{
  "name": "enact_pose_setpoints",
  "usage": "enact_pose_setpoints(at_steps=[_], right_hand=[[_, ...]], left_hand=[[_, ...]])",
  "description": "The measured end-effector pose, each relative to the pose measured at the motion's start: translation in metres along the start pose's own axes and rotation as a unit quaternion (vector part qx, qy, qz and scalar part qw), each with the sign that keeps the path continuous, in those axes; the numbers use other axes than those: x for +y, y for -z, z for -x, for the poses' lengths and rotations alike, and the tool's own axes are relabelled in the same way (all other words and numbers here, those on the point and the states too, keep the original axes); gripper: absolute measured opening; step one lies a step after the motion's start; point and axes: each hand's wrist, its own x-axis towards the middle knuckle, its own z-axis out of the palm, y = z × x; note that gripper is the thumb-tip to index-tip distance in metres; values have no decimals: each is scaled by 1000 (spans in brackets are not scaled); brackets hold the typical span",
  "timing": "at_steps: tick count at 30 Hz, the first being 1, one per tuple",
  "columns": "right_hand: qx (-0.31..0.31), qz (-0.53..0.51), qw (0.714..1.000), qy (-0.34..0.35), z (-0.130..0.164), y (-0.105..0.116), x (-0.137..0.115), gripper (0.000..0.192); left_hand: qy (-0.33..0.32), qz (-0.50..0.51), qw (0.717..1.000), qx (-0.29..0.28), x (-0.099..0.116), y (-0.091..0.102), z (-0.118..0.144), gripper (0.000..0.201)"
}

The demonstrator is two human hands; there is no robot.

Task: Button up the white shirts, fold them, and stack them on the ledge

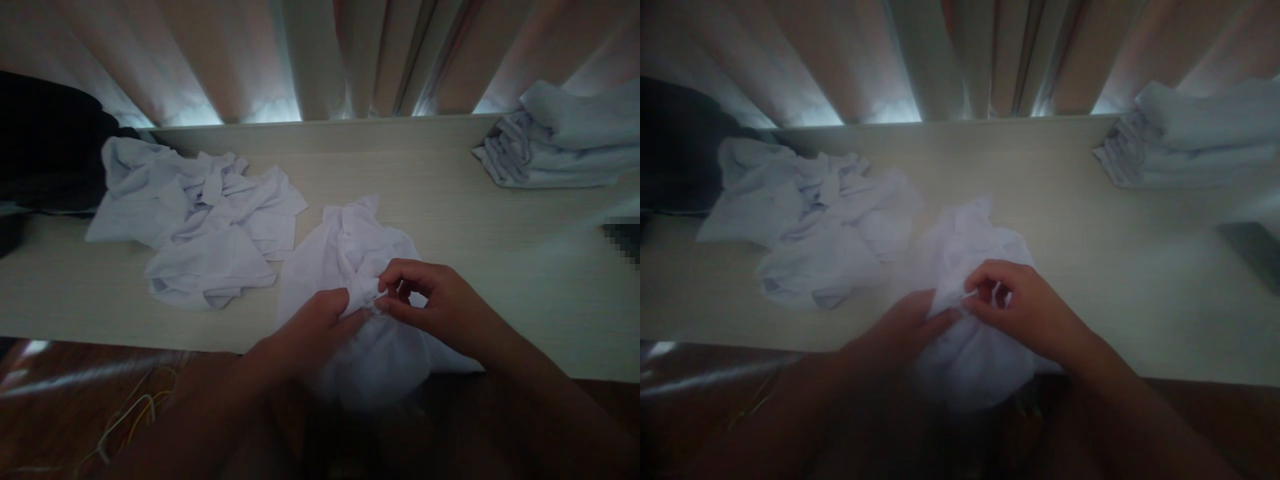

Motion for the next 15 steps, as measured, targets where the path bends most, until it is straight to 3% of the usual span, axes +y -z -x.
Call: enact_pose_setpoints(at_steps=[10, 15], right_hand=[[-4, 7, 1000, -18, 1, 3, 0, 9], [-12, 2, 999, -41, 2, 1, 0, 8]], left_hand=[[-38, -25, 999, -18, -2, 4, -2, 34], [-59, -23, 998, 17, -6, 0, -3, 29]])
